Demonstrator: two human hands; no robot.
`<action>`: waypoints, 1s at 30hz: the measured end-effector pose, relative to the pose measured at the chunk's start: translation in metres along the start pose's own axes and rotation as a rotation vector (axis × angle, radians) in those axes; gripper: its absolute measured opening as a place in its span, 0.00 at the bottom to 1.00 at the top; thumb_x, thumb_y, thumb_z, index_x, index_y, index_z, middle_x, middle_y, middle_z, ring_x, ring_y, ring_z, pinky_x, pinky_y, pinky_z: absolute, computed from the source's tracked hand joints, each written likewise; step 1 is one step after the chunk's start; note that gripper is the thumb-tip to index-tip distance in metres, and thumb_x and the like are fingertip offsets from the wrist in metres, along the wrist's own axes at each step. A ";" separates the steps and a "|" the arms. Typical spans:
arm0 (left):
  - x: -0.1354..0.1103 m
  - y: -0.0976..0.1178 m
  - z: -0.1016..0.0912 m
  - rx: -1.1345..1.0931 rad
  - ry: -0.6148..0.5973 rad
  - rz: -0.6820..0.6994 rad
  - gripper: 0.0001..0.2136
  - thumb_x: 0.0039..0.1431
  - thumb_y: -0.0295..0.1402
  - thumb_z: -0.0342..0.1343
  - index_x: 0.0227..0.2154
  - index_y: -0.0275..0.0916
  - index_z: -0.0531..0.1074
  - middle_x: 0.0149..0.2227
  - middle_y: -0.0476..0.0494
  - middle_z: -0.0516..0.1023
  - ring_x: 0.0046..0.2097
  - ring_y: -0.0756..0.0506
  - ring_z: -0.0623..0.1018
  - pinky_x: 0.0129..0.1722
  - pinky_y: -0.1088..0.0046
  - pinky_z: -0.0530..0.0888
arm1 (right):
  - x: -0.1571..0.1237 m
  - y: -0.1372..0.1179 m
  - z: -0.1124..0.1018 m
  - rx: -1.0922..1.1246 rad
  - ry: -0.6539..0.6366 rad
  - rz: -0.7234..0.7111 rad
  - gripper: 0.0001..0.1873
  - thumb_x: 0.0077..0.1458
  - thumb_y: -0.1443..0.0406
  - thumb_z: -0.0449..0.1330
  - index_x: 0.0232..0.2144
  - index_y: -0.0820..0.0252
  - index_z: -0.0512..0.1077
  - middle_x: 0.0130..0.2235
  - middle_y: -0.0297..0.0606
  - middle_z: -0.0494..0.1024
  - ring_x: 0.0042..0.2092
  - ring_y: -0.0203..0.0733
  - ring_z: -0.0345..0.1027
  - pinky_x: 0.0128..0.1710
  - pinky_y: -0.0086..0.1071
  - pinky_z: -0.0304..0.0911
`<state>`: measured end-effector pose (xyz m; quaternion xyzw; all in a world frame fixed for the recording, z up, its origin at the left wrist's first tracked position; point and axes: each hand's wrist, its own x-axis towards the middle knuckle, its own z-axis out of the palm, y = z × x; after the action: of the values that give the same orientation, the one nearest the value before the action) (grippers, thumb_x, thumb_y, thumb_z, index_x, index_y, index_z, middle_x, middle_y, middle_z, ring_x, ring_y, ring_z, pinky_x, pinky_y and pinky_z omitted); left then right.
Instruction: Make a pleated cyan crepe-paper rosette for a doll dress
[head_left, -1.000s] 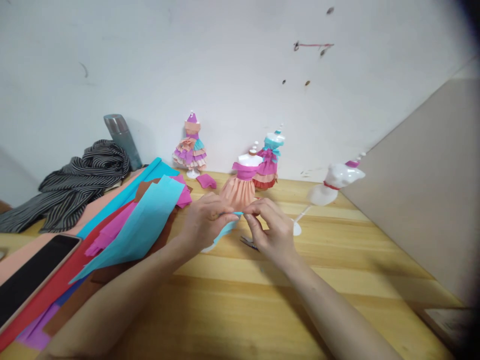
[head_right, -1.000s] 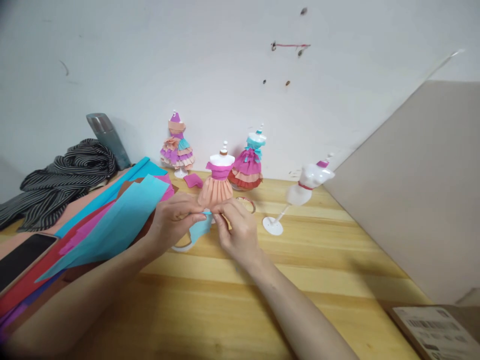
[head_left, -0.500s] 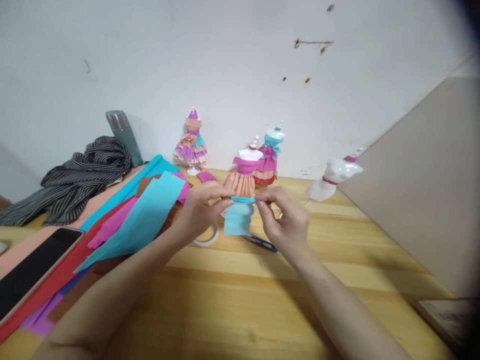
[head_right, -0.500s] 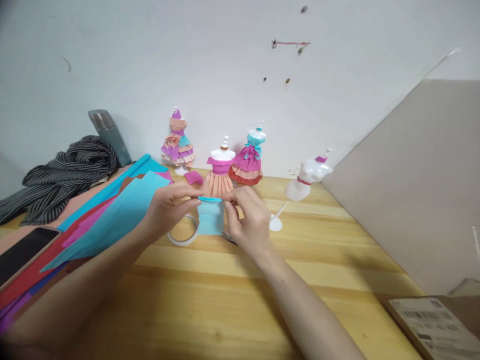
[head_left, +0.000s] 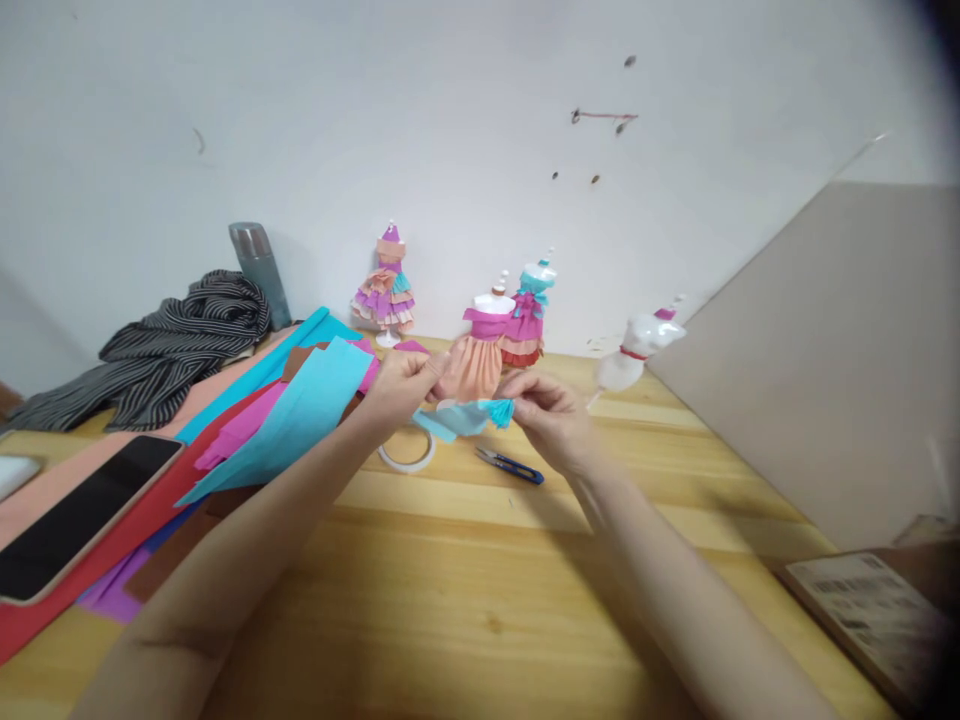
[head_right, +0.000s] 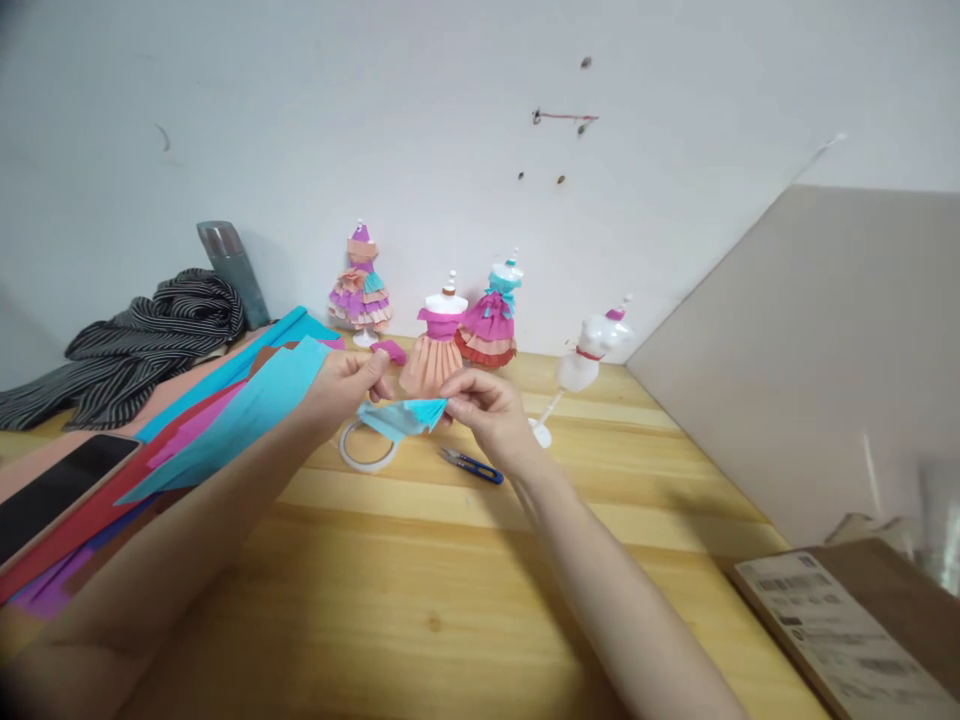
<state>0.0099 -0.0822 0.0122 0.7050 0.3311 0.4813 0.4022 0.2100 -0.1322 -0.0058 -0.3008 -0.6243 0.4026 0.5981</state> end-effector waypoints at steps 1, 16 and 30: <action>-0.001 0.000 0.001 -0.011 -0.024 -0.026 0.26 0.58 0.51 0.49 0.13 0.37 0.69 0.15 0.46 0.72 0.20 0.51 0.71 0.23 0.77 0.69 | -0.003 0.004 -0.001 0.037 -0.035 0.036 0.14 0.45 0.56 0.70 0.26 0.59 0.73 0.26 0.32 0.73 0.25 0.35 0.67 0.24 0.30 0.65; -0.013 0.002 0.021 0.288 -0.248 -0.053 0.23 0.61 0.43 0.46 0.16 0.35 0.71 0.17 0.48 0.71 0.23 0.51 0.70 0.25 0.76 0.64 | -0.073 0.052 -0.001 -0.659 0.128 0.023 0.06 0.53 0.67 0.57 0.25 0.59 0.70 0.27 0.35 0.71 0.29 0.37 0.64 0.30 0.31 0.61; -0.002 0.042 0.077 0.272 -0.400 0.038 0.24 0.62 0.47 0.47 0.16 0.36 0.69 0.15 0.50 0.66 0.22 0.51 0.66 0.25 0.74 0.62 | -0.094 0.060 0.008 -0.734 0.098 -0.007 0.06 0.54 0.69 0.55 0.26 0.58 0.69 0.27 0.34 0.70 0.28 0.37 0.64 0.29 0.31 0.62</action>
<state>0.0851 -0.1224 0.0326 0.8401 0.2934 0.2903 0.3520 0.2054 -0.1841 -0.1043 -0.5119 -0.6989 0.1350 0.4810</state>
